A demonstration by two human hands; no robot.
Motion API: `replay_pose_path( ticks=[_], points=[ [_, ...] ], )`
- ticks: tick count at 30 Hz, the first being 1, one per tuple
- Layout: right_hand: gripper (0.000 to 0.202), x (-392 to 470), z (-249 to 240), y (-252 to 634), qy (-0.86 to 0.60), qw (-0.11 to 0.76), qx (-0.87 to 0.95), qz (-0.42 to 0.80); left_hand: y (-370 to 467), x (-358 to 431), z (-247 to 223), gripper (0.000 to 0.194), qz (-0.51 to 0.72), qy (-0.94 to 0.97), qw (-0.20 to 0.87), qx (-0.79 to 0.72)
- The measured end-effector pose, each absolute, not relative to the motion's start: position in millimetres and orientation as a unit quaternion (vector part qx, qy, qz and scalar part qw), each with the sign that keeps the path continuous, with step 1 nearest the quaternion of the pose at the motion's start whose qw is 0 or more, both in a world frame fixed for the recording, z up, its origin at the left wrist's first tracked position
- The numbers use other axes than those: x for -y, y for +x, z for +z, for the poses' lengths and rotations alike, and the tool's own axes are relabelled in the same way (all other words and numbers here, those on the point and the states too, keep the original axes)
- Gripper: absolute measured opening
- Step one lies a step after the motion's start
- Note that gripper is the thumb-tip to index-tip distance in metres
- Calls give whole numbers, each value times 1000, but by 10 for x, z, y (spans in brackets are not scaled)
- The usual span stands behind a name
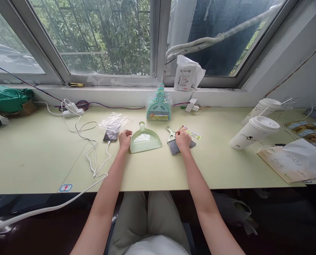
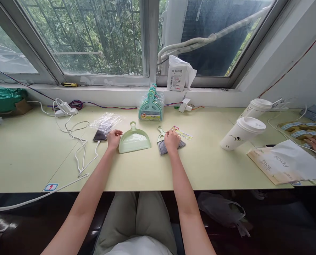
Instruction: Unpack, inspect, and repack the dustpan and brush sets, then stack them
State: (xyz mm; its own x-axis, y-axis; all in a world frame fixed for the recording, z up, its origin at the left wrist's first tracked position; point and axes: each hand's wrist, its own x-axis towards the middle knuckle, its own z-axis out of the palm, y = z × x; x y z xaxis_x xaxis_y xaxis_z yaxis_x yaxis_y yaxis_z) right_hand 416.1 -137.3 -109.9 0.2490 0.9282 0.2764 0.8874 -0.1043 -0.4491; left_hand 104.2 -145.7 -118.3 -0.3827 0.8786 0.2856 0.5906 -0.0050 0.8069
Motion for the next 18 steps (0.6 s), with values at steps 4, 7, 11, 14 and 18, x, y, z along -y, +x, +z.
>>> replay_pose_path(
  ticks=[4,7,11,14,18],
  points=[
    [26,1374,-1103,4147,-744,255,616,44,1025,1432,-1222,28,478,532,160,-680],
    [25,1374,-1114,4144,-743,244,623,38,1002,1399,-1267,26,488,531,153,-676],
    [24,1373,-1135,4139,-738,223,636,33,1003,1395,-1266,25,479,535,134,-683],
    [28,1371,-1141,4129,-736,215,641,31,1026,1418,-1217,27,467,543,129,-686],
    [31,1374,-1109,4131,-746,205,632,25,1055,1448,-1137,28,437,561,116,-693]
  ],
)
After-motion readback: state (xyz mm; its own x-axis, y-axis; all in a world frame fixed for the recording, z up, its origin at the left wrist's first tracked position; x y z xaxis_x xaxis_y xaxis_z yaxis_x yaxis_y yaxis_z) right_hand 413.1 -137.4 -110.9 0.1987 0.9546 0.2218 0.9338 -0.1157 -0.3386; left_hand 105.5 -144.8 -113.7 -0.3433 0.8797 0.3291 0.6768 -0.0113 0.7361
